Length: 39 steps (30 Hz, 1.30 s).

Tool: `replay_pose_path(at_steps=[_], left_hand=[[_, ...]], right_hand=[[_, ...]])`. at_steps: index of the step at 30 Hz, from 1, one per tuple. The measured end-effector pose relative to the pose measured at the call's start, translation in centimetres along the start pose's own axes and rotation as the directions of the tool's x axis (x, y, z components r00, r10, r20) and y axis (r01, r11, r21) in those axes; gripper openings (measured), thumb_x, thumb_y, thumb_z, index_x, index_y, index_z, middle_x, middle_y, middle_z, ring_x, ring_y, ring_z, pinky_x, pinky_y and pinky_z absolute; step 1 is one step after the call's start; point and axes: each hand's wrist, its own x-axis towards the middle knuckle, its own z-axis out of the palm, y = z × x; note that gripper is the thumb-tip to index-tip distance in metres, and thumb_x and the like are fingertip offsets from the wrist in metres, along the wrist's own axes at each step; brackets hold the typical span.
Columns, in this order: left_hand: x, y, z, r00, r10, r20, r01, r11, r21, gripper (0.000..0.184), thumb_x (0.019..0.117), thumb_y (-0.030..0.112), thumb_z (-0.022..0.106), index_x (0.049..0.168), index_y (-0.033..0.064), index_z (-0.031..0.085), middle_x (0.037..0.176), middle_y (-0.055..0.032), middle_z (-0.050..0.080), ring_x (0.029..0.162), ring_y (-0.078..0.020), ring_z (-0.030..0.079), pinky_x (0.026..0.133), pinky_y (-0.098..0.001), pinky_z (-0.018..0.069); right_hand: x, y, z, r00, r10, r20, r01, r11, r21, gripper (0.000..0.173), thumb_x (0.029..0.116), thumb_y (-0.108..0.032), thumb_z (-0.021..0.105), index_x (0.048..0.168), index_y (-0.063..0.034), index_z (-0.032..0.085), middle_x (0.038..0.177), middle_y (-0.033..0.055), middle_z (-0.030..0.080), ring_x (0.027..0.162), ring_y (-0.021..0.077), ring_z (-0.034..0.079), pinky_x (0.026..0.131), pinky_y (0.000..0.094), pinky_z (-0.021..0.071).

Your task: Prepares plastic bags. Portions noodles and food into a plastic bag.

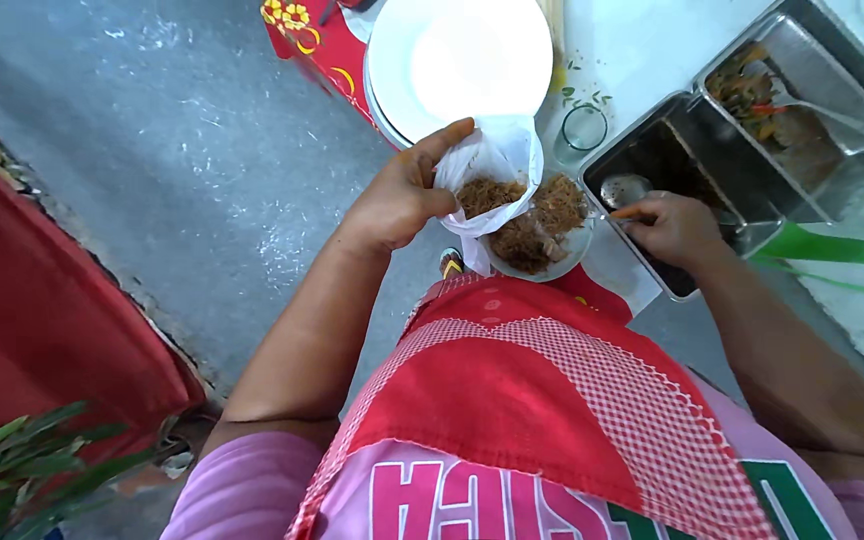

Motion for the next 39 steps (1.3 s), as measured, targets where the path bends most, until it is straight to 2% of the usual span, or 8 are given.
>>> replay_pose_path(at_steps=[8,14,22,25,27,33,36,39], left_hand=[[0.3,0.1,0.6,1.000,-0.014,0.025,0.014,1.000,0.003,0.087,0.0762,-0.009,0.056,0.158,0.0081,0.032,0.140,-0.0106,0.060,0.110,-0.0126,0.068,0.090,-0.0315,0.0593],[0.6,0.2,1.0,0.998,-0.029,0.051,0.030,1.000,-0.004,0.088,0.0761,-0.011,0.057,0.159,0.0086,0.032,0.141,-0.0113,0.059,0.112,-0.0130,0.067,0.092,-0.0312,0.0588],[0.1,0.8,1.3,0.995,-0.044,0.093,0.041,0.998,0.037,0.087,0.0779,-0.011,0.058,0.158,0.0081,0.032,0.141,-0.0125,0.059,0.109,-0.0124,0.068,0.090,-0.0298,0.0589],[-0.1,0.9,1.4,0.996,-0.043,0.083,0.038,0.998,0.058,0.087,0.0774,-0.010,0.058,0.159,0.0082,0.033,0.142,-0.0121,0.058,0.110,-0.0119,0.067,0.091,-0.0298,0.0584],[-0.3,0.7,1.3,0.997,-0.031,0.066,0.027,0.998,0.056,0.086,0.0773,-0.008,0.058,0.158,0.0073,0.033,0.140,-0.0122,0.060,0.108,-0.0116,0.067,0.089,-0.0300,0.0583],[-0.6,0.3,1.1,1.000,-0.018,0.009,0.018,1.000,-0.005,0.087,0.0767,-0.011,0.055,0.158,0.0072,0.032,0.141,-0.0119,0.059,0.110,-0.0114,0.067,0.090,-0.0294,0.0581],[-0.5,0.2,1.1,1.000,-0.006,-0.020,0.005,1.000,-0.011,0.086,0.0765,-0.010,0.056,0.158,0.0066,0.033,0.140,-0.0119,0.059,0.109,-0.0109,0.067,0.088,-0.0284,0.0582],[-0.7,0.0,0.8,0.997,0.016,-0.069,-0.017,1.000,-0.010,0.085,0.0766,-0.007,0.057,0.157,0.0072,0.033,0.139,-0.0109,0.060,0.107,-0.0106,0.067,0.083,-0.0282,0.0583]], right_hand=[[-2.3,-2.3,-10.0,0.974,-0.218,-0.059,0.208,0.968,-0.139,0.017,0.0964,-0.010,0.068,0.109,-0.0062,0.077,0.106,0.0200,0.071,0.095,0.0417,0.068,0.079,0.0703,0.0491],[-1.1,-6.3,-14.8,0.886,-0.464,0.019,0.461,0.873,-0.162,0.022,0.0913,-0.021,0.063,0.103,-0.0104,0.078,0.096,0.0082,0.071,0.086,0.0209,0.067,0.075,0.0504,0.0539],[6.9,-15.1,-11.9,0.821,-0.296,0.489,0.448,0.864,-0.229,0.016,0.0984,-0.007,0.063,0.107,-0.0094,0.077,0.080,0.0086,0.070,0.074,0.0253,0.065,0.071,0.0561,0.0515],[10.2,-18.3,-8.8,0.775,-0.096,0.625,0.426,0.809,-0.405,0.013,0.0991,-0.007,0.063,0.096,-0.0029,0.076,0.078,0.0133,0.066,0.074,0.0283,0.062,0.071,0.0551,0.0490],[10.3,-21.4,-7.6,0.777,0.082,0.624,0.395,0.708,-0.585,0.014,0.0972,-0.006,0.062,0.089,0.0020,0.071,0.086,0.0207,0.066,0.087,0.0385,0.065,0.076,0.0622,0.0488],[6.5,-26.2,-8.7,0.868,0.125,0.481,0.322,0.595,-0.736,0.015,0.0942,-0.005,0.065,0.081,0.0010,0.062,0.088,0.0233,0.062,0.089,0.0434,0.064,0.067,0.0603,0.0473],[5.6,-26.1,-10.0,0.896,0.071,0.439,0.312,0.603,-0.734,0.009,0.0958,-0.007,0.066,0.092,0.0009,0.065,0.091,0.0255,0.064,0.093,0.0475,0.064,0.069,0.0653,0.0471],[5.0,-22.6,-13.2,0.901,-0.159,0.404,0.371,0.765,-0.527,0.014,0.1008,-0.003,0.059,0.105,0.0011,0.071,0.088,0.0218,0.066,0.085,0.0406,0.064,0.072,0.0619,0.0469]])
